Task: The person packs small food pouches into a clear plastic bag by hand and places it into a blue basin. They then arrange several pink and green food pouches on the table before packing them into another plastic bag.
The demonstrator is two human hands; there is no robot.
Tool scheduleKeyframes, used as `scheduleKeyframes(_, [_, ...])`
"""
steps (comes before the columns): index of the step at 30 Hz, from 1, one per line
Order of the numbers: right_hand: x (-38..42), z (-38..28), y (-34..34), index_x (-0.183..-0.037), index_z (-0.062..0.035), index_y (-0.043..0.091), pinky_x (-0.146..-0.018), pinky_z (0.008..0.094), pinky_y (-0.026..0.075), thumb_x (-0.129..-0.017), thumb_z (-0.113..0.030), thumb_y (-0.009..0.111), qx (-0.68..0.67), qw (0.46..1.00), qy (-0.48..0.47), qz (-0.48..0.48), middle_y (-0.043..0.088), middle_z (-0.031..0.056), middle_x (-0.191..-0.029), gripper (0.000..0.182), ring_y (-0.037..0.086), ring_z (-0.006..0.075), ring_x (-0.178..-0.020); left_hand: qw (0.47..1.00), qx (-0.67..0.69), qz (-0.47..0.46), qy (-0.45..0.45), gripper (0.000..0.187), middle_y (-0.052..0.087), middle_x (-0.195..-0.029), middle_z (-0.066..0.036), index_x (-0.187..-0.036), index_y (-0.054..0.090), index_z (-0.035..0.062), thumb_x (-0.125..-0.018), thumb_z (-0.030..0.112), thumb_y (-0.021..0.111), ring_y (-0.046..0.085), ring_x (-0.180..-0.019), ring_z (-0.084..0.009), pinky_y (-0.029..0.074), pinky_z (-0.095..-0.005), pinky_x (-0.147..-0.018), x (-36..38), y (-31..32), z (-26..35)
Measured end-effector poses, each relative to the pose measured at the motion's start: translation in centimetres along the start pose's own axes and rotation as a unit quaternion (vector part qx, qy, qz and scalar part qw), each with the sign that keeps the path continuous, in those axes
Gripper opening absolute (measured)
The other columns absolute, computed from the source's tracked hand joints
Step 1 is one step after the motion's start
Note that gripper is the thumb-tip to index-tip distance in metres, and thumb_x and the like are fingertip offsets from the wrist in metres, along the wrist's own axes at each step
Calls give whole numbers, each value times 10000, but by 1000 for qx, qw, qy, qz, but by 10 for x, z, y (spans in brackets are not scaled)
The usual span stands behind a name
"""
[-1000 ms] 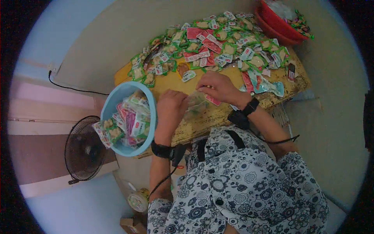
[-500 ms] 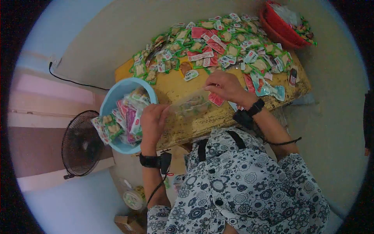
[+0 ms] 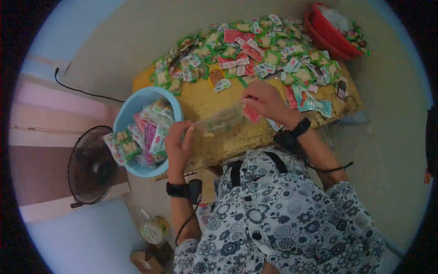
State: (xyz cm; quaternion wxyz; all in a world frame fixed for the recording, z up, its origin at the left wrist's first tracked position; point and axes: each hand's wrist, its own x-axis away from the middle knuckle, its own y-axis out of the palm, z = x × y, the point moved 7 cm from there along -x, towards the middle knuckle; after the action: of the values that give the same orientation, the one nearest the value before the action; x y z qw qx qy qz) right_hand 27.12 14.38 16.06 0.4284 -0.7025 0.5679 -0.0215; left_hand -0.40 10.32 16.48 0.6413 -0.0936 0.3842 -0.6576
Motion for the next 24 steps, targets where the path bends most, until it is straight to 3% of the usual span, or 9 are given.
scheduleKeyframes(5, [2,7,2,-861,-32,630,-713,353,456,-831,-160,678,-3,1000,14,-14,602,86,-814,140,568,254,-788,998,56,-9,-34,126,681,-992,-105,-957,643,13,-867,98,669,634,-893,-203,489,-323,-798,5,8,-15])
scheduleKeyframes(11, [3,8,1,-904,-26,630,-748,338,464,-847,-132,666,-31,999,19,-15,618,89,-880,126,581,247,-829,950,273,-20,-149,151,661,-1138,-97,-1007,661,21,-886,111,661,607,-1058,-191,465,-325,-913,7,31,-20])
scheduleKeyframes(14, [7,12,5,-925,-34,631,-771,336,469,-859,-135,663,-38,999,24,-27,630,83,-914,125,589,241,-857,956,243,-49,-158,213,646,-1193,-78,-1096,675,17,-908,111,637,602,-1087,-179,475,-308,-936,8,46,-32])
scheduleKeyframes(17, [8,12,7,-952,-45,636,-804,335,473,-867,-146,665,-61,996,38,-44,639,74,-957,136,596,228,-903,968,231,-29,-94,256,654,-1181,-75,-1138,677,27,-915,146,636,601,-1084,-168,472,-303,-936,5,52,-32])
scheduleKeyframes(19, [9,14,5,-989,-53,646,-820,335,475,-869,-150,667,-70,995,40,-51,640,65,-988,157,598,218,-928,961,251,-39,-110,213,658,-1160,-109,-1107,674,14,-921,105,623,591,-1121,-203,447,-337,-973,3,54,-27])
scheduleKeyframes(22, [11,23,13,-1082,-69,657,-830,334,475,-871,-155,662,-123,981,131,-70,634,50,-1026,228,598,200,-943,952,266,-51,-141,190,662,-1151,-126,-1082,676,-1,-927,89,615,588,-1136,-217,438,-351,-989,5,54,-31])
scheduleKeyframes(24, [12,27,21,-1126,-73,657,-816,327,479,-884,-164,652,-139,982,114,-61,630,49,-1036,259,601,189,-937,946,273,-60,-161,195,661,-1161,-126,-1082,677,-7,-928,92,613,588,-1135,-213,443,-347,-985,5,55,-33])
